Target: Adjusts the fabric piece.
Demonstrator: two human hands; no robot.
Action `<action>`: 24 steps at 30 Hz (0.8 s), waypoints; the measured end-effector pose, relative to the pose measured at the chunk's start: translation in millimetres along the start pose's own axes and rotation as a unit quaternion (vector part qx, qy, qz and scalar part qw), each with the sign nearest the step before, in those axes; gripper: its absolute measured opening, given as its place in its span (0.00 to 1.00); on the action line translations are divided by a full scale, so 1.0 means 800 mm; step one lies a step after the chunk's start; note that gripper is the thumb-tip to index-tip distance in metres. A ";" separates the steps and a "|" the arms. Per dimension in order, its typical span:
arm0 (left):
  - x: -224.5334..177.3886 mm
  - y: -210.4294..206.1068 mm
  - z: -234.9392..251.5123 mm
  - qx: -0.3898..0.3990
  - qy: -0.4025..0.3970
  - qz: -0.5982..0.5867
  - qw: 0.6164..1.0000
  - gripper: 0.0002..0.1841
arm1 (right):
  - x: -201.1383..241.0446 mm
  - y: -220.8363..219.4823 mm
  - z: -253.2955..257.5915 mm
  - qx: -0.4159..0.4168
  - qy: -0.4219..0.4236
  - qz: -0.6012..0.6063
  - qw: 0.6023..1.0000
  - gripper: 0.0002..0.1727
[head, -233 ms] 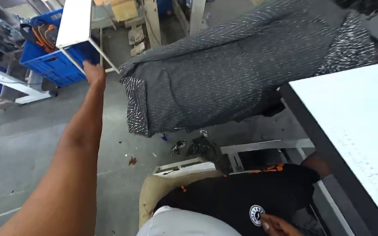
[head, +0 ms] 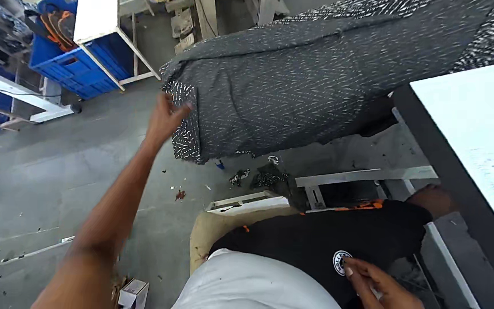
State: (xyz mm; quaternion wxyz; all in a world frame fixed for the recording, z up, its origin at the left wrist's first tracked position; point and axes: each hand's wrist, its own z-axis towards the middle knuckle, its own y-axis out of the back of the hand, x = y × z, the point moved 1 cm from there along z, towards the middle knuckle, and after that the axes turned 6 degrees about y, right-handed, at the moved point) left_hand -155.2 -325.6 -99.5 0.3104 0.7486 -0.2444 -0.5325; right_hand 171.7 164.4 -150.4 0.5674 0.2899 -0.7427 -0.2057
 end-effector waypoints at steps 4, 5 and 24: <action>0.052 -0.044 -0.041 0.059 -0.069 0.034 0.995 0.21 | -0.007 0.001 -0.004 0.002 0.018 -0.024 1.000 0.16; 0.062 -0.036 -0.046 0.063 -0.038 -0.021 0.997 0.18 | -0.009 0.004 -0.005 0.006 0.021 -0.027 0.999 0.16; -0.085 -0.124 -0.056 0.111 -0.538 0.219 0.807 0.14 | -0.023 -0.010 0.001 -0.089 0.058 -0.067 0.992 0.19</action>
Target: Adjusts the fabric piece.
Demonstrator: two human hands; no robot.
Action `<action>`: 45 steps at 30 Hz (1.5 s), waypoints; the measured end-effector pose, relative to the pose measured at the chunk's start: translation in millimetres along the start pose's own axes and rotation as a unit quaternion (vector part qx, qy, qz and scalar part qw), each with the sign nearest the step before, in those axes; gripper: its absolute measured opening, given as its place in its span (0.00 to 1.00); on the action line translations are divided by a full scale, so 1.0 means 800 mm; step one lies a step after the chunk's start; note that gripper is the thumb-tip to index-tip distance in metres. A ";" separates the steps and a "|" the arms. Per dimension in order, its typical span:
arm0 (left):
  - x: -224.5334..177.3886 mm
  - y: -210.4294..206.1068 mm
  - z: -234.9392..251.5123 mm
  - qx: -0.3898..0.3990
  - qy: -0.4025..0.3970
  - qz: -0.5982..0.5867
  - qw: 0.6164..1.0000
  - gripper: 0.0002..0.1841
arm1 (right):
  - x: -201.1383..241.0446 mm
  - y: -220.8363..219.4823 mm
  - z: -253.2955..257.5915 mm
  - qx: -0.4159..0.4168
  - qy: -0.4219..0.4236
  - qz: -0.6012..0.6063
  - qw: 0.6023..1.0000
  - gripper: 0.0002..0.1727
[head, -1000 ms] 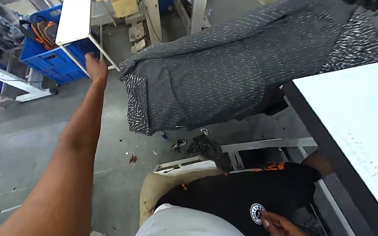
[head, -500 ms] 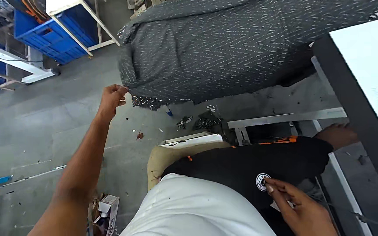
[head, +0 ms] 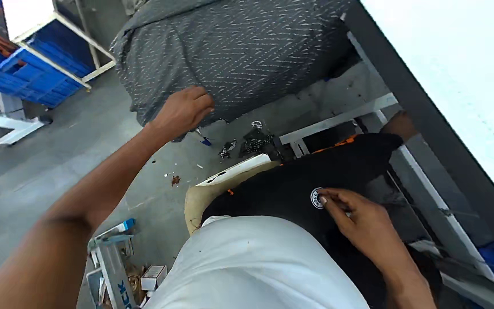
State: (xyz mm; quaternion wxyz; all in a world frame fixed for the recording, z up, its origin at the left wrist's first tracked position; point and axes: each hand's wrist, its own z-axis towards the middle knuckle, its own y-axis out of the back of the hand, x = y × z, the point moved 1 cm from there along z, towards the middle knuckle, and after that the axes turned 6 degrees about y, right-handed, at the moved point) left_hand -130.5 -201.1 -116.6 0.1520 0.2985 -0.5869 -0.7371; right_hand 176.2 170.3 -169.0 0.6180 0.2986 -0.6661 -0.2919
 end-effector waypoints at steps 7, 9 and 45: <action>-0.075 -0.119 0.129 0.327 -0.081 0.322 0.885 0.16 | 0.000 -0.009 -0.037 -0.054 -0.027 0.022 0.998 0.19; -0.069 -0.137 0.135 0.372 -0.110 0.417 0.822 0.14 | -0.008 -0.016 -0.059 -0.074 -0.053 0.034 0.995 0.19; -0.031 -0.107 0.130 0.302 -0.120 0.147 0.934 0.15 | -0.035 -0.042 -0.109 -0.109 -0.120 0.078 0.984 0.16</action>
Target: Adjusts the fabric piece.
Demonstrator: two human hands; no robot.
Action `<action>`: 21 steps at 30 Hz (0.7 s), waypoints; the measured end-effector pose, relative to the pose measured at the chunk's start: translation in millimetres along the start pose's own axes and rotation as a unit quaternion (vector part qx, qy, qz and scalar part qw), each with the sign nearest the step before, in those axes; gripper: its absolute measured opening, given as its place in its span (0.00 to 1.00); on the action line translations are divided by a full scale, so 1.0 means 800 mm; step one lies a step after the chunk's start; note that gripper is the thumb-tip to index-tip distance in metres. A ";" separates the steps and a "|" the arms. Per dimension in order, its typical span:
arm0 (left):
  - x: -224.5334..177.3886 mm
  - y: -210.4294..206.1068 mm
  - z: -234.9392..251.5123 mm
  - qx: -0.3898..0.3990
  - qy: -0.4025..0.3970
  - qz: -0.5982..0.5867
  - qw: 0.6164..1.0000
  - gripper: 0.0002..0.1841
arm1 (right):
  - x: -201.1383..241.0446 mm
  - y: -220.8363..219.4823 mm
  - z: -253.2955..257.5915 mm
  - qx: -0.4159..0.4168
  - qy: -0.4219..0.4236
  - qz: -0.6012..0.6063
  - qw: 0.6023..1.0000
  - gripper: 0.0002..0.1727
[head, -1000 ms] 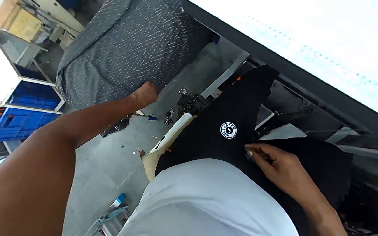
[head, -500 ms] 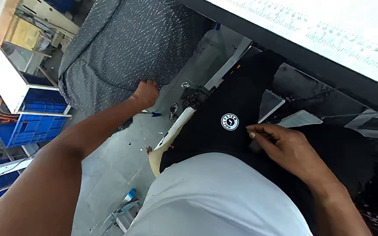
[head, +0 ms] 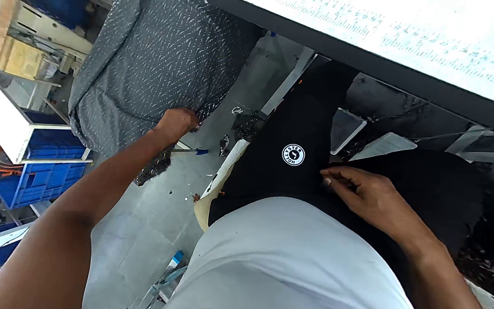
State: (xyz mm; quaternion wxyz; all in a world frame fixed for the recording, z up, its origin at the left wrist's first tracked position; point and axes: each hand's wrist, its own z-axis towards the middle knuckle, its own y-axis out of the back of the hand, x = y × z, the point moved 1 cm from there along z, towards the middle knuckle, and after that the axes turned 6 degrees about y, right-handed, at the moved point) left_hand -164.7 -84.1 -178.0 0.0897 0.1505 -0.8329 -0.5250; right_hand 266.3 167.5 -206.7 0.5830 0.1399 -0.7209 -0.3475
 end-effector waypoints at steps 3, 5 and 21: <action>0.007 0.006 -0.004 -0.003 0.002 -0.061 0.998 0.16 | 0.005 0.004 0.010 0.005 0.016 -0.018 1.000 0.16; 0.013 0.007 -0.006 0.000 0.005 -0.107 0.994 0.16 | 0.010 0.011 0.016 0.005 0.022 -0.025 0.999 0.15; 0.025 0.088 -0.048 -0.321 0.132 -0.220 0.912 0.18 | 0.092 0.034 0.121 -0.004 0.167 -0.096 0.981 0.15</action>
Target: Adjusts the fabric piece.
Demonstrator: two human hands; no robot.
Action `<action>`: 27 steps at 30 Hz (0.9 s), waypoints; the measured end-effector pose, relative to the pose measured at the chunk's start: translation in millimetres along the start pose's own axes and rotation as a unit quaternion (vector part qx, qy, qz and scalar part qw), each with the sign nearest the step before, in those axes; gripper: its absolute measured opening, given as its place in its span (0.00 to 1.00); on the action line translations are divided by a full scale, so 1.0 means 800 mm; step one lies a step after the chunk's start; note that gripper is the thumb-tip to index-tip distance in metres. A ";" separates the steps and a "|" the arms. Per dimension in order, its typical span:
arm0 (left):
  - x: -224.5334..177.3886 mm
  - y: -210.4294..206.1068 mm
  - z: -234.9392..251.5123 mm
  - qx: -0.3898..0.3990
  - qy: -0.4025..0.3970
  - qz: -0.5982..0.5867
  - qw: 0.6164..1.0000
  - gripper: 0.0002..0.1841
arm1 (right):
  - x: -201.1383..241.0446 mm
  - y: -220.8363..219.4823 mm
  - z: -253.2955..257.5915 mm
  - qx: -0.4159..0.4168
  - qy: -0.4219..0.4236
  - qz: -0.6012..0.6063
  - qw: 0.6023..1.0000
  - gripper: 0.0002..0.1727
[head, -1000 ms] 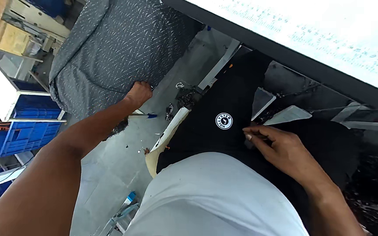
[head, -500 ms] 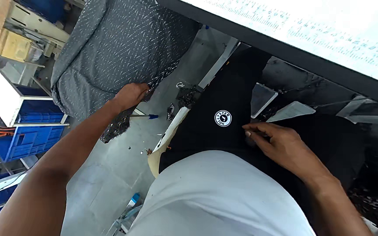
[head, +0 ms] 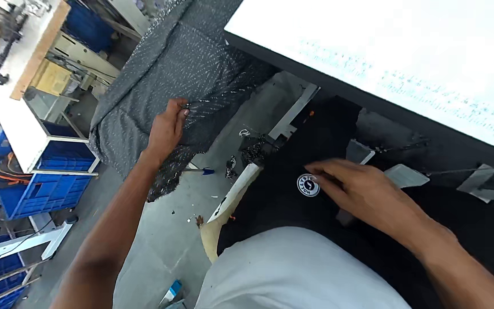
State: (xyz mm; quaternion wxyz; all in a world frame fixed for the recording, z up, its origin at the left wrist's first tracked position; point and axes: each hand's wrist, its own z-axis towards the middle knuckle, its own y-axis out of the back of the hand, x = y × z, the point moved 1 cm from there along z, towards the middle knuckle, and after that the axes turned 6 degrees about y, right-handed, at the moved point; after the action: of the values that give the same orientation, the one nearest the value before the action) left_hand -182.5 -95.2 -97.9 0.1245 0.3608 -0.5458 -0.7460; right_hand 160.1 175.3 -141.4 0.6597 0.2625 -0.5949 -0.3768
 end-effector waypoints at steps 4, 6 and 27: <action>-0.017 0.028 -0.009 -0.042 -0.114 -0.002 0.993 0.14 | 0.065 -0.006 0.173 -0.021 0.111 -0.028 0.993 0.30; -0.028 0.034 -0.021 -0.047 -0.151 -0.006 0.987 0.13 | 0.090 -0.031 0.255 -0.009 0.150 -0.040 0.988 0.45; 0.229 0.359 0.086 -0.017 0.342 0.119 0.932 0.19 | 0.165 0.087 0.486 0.007 0.068 -0.094 0.993 0.15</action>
State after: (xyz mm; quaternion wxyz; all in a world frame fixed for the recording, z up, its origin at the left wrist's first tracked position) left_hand -418.4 -258.9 97.7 0.3972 0.5243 -0.4965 -0.5664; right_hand -207.8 148.7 51.5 0.6582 0.3469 -0.5238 -0.4149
